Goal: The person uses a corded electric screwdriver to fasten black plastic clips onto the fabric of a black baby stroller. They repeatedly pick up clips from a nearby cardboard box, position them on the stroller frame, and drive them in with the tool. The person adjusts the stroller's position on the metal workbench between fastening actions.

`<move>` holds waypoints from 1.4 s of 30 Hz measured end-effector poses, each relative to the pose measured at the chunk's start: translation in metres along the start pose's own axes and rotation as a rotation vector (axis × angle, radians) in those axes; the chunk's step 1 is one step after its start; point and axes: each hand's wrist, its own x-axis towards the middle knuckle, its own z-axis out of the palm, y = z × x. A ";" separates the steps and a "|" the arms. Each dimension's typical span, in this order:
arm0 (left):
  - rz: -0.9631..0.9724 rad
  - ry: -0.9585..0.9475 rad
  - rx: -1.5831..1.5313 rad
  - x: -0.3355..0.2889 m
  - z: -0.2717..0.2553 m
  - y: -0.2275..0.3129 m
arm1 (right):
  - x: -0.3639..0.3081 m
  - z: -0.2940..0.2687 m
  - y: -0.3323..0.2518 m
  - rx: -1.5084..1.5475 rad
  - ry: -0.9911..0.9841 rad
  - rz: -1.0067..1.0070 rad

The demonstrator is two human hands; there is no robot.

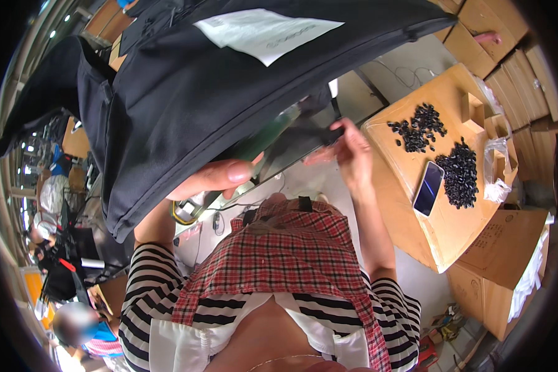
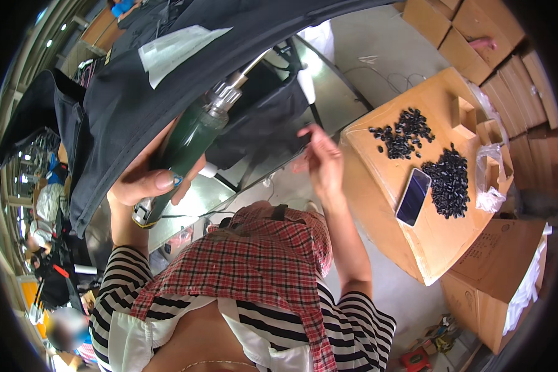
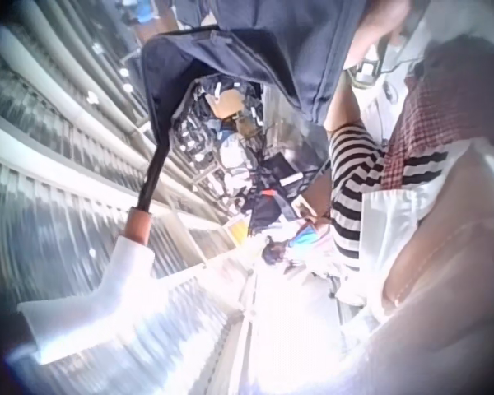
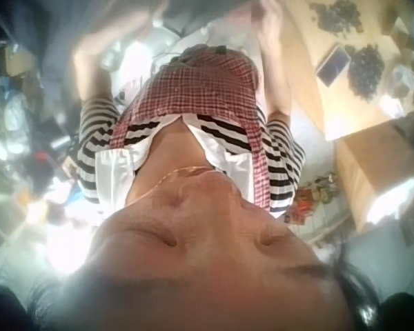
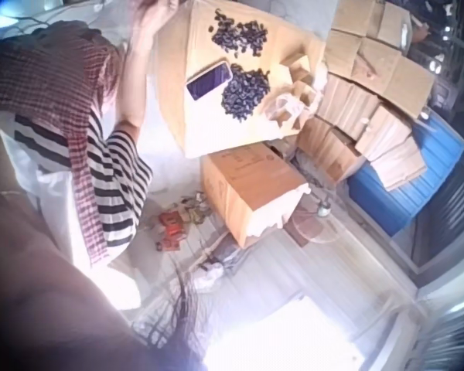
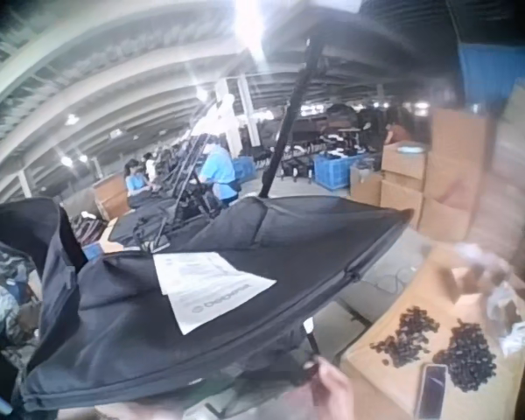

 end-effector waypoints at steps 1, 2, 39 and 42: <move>-0.047 0.010 0.034 -0.001 0.002 0.005 | 0.013 0.000 -0.016 0.053 0.188 -0.069; -0.025 0.010 0.023 -0.001 0.002 0.001 | 0.024 0.006 -0.036 0.126 0.324 -0.119; -0.038 -0.031 -0.066 0.017 -0.002 0.020 | -0.013 -0.153 -0.422 -0.637 0.817 -0.946; 0.010 0.004 -0.108 0.020 -0.001 0.018 | 0.024 -0.003 -0.288 -1.120 0.507 -0.864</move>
